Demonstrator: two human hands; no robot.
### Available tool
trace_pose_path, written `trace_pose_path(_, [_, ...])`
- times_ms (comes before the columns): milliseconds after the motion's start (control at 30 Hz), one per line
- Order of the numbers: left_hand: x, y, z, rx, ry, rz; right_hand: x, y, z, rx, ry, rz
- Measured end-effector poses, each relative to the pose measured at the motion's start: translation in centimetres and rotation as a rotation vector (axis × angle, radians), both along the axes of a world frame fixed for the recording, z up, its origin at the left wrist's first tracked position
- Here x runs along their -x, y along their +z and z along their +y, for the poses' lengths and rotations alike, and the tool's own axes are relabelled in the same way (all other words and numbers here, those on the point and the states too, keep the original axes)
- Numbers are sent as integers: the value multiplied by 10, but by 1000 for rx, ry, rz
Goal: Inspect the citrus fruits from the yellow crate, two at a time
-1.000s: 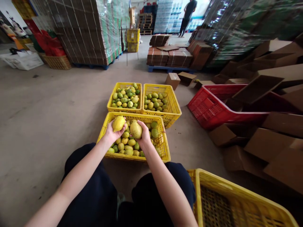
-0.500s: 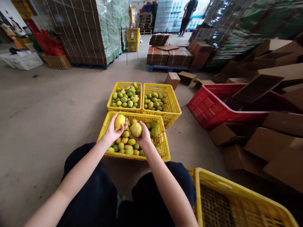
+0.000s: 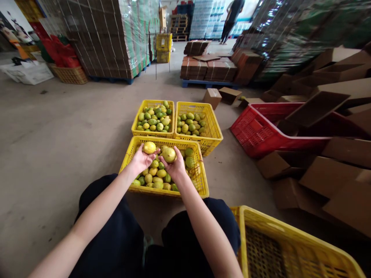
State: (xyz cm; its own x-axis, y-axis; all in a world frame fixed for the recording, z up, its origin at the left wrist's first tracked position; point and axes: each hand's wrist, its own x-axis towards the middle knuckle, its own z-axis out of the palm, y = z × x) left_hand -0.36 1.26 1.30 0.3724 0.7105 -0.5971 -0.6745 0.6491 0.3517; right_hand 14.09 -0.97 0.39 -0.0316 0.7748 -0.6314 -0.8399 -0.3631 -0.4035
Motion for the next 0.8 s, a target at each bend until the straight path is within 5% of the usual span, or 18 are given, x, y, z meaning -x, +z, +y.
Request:
trace_pose_path(567, [-3, 3, -1, 37, 77, 52, -4, -13, 6, -23, -71, -89])
trace_pose_path(800, [-7, 0, -4, -176, 154, 120, -5, -17, 5, -117, -71, -122])
